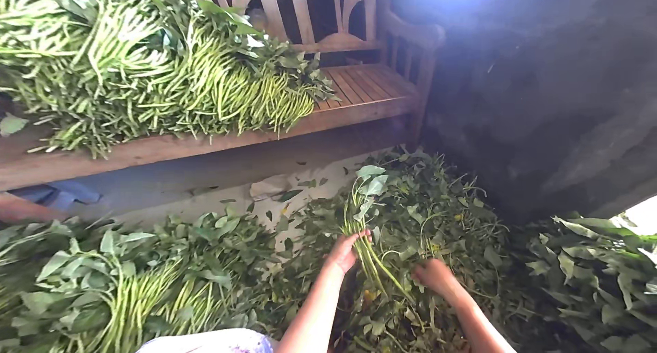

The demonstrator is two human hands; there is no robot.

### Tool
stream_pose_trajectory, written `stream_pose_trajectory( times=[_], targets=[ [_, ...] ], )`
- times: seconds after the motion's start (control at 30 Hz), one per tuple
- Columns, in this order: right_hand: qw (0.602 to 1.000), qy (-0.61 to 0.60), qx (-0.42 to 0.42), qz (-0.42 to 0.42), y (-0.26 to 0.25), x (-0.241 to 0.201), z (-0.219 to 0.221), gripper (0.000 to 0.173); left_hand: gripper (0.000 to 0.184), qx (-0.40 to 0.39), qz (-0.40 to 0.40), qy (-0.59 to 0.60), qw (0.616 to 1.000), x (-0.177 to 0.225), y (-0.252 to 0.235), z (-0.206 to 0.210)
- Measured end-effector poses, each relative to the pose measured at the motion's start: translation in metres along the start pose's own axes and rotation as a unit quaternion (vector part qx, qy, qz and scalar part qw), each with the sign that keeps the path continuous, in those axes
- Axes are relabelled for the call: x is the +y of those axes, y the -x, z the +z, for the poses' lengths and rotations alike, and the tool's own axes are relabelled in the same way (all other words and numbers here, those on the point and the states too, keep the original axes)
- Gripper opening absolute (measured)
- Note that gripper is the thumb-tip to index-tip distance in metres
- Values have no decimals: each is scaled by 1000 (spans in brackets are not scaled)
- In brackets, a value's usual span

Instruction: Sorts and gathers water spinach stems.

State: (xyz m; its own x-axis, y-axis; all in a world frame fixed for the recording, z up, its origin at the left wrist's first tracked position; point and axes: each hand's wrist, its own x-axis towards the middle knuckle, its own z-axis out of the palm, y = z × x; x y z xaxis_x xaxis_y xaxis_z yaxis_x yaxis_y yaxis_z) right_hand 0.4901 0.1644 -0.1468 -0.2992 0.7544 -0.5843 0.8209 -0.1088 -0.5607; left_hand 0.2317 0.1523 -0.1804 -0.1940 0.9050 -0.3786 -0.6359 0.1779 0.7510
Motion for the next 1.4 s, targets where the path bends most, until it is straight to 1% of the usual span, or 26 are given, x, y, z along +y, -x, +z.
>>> stream_pose_trajectory(
  times=[0.03, 0.1, 0.13, 0.2, 0.23, 0.27, 0.33, 0.37, 0.43, 0.47, 0.57, 0.6, 0.7, 0.77, 0.87, 0.97, 1.0, 1.03, 1.07, 1.1, 1.17, 1.27, 1.3, 1.33, 1.37, 1.4],
  targets=[
    [996, -80, -28, -40, 1, -7, 10, 46, 18, -8, -1, 2, 1000, -1, 1, 3],
    [969, -214, -66, -100, 2, -17, 29, 47, 17, -20, -6, 7, 1000, -3, 4, 7],
    [953, -273, -58, -120, 1, -20, 37, 46, 17, -27, -7, 12, 1000, -4, 5, 9],
    [915, -380, 7, -137, -4, -26, 48, 36, 17, -41, -9, 11, 999, -10, 7, 13],
    [907, -398, 38, -134, -6, -29, 50, 29, 17, -42, -12, 6, 999, -13, 8, 14],
    [916, -374, 72, -128, -7, -31, 50, 25, 15, -36, -17, 0, 999, -16, 9, 15],
    [960, -213, 131, -129, -6, -35, 48, 27, 16, -19, -29, -9, 999, -25, 9, 15],
    [973, -127, 145, -126, -1, -40, 46, 29, 17, -14, -32, -9, 999, -30, 8, 14],
    [983, 12, 149, -109, 9, -51, 44, 33, 24, 8, -38, -17, 999, -36, 11, 15],
    [982, 62, 148, -101, 12, -57, 45, 33, 27, 15, -43, -19, 999, -38, 14, 15],
    [968, 132, 174, -123, 15, -59, 52, 33, 24, 28, -53, -7, 998, -39, 14, 18],
    [963, 139, 186, -135, 14, -57, 53, 32, 25, 22, -52, 2, 998, -41, 13, 16],
    [966, 127, 179, -135, 16, -57, 50, 33, 23, 2, -43, 30, 999, -42, 6, 12],
    [968, 78, 192, -139, 12, -52, 50, 32, 20, 1, -40, 36, 999, -41, 4, 13],
    [969, -58, 187, -149, 1, -41, 51, 34, 18, -16, -33, 34, 999, -38, 6, 15],
    [950, -252, 120, -142, -7, -30, 49, 27, 16, -21, -53, 35, 998, -31, 12, 22],
    [928, -338, 90, -127, -8, -27, 49, 24, 17, -27, -59, 39, 997, -29, 13, 24],
    [894, -431, 62, -107, -8, -24, 49, 23, 18, -28, -66, 47, 996, -28, 12, 24],
    [858, -505, 37, -87, -8, -22, 48, 23, 18, -24, -68, 57, 996, -27, 11, 25],
    [829, -555, 19, -70, -8, -19, 47, 25, 17, -9, -70, 68, 995, -26, 10, 27],
    [794, -605, 2, -58, -10, -13, 46, 27, 15, 33, -68, 91, 993, -26, 9, 33],
    [752, -657, 1, -61, -17, -5, 50, 19, 14, 117, -63, 119, 984, -30, 4, 36],
    [754, -654, -5, -64, -21, 1, 50, 19, 13, 140, -55, 120, 981, -30, 1, 32],
    [772, -632, -9, -61, -23, 8, 48, 18, 13, 157, -44, 113, 980, -29, -2, 25],
    [818, -572, -19, -53, -25, 17, 43, 18, 13, 162, -33, 96, 982, -29, -5, 16],
    [893, -446, -39, -46, -24, 27, 34, 17, 15, 162, -20, 67, 984, -28, -8, 8]
  ],
)
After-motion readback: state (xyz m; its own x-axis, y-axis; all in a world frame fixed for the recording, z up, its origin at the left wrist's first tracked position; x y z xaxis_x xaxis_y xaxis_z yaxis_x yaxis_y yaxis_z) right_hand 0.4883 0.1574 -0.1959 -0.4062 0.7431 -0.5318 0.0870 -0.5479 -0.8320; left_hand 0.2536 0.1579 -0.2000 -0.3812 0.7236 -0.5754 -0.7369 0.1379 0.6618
